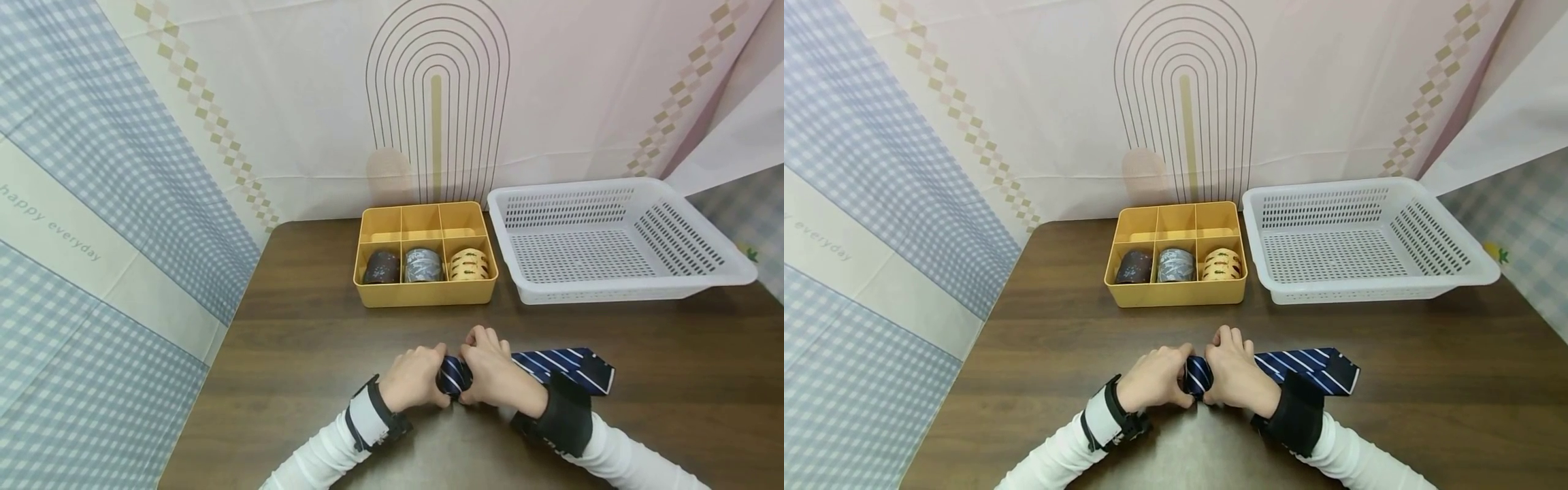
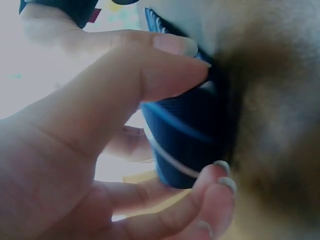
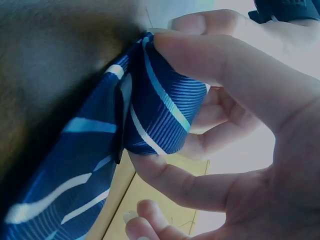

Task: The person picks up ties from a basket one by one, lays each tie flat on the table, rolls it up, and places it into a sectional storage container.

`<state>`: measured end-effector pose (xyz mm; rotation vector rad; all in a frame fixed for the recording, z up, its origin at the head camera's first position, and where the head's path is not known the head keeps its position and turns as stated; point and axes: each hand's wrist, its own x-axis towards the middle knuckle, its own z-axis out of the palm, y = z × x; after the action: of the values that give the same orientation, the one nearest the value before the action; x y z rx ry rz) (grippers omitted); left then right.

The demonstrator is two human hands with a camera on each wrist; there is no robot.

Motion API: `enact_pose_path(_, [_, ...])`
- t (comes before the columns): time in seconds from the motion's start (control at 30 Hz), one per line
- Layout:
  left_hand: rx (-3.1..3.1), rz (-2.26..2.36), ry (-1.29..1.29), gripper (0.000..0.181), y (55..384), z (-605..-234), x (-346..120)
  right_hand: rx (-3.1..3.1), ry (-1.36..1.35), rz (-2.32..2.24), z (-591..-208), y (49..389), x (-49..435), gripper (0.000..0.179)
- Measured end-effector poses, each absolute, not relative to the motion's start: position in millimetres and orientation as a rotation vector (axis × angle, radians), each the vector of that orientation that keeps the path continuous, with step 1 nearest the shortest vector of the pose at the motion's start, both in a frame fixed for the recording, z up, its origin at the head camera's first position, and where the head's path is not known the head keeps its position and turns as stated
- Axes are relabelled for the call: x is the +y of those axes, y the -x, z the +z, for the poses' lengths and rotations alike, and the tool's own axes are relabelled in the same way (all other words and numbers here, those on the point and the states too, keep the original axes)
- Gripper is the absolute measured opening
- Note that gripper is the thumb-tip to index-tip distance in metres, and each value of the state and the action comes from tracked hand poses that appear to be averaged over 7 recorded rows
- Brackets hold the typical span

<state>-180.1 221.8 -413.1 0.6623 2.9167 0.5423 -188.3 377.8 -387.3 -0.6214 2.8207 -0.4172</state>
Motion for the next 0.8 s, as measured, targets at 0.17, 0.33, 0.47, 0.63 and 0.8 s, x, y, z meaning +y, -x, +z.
enact_pose_path(0.17, [2.884,0.62,-0.675,0.048,182.2,-417.1,222.2,2.825,0.641,-0.42,-390.1,187.7,377.3,0.045])
enact_pose_path(0.33, [2.89,0.63,-0.663,0.048,182.7,-417.2,221.5,2.855,0.76,-0.489,-391.6,185.5,376.2,0.053])
enact_pose_path(0.47, [2.884,0.618,-0.631,0.047,182.6,-415.3,220.8,2.884,0.802,-0.519,-391.4,185.4,375.8,0.051])
enact_pose_path(0.63, [2.895,0.592,-0.598,0.051,182.7,-413.0,221.4,2.89,0.688,-0.496,-389.1,189.1,378.4,0.048])
enact_pose_path(0.8, [2.931,0.594,-0.625,0.053,184.4,-413.3,222.3,2.861,0.607,-0.432,-387.7,193.9,380.9,0.05])
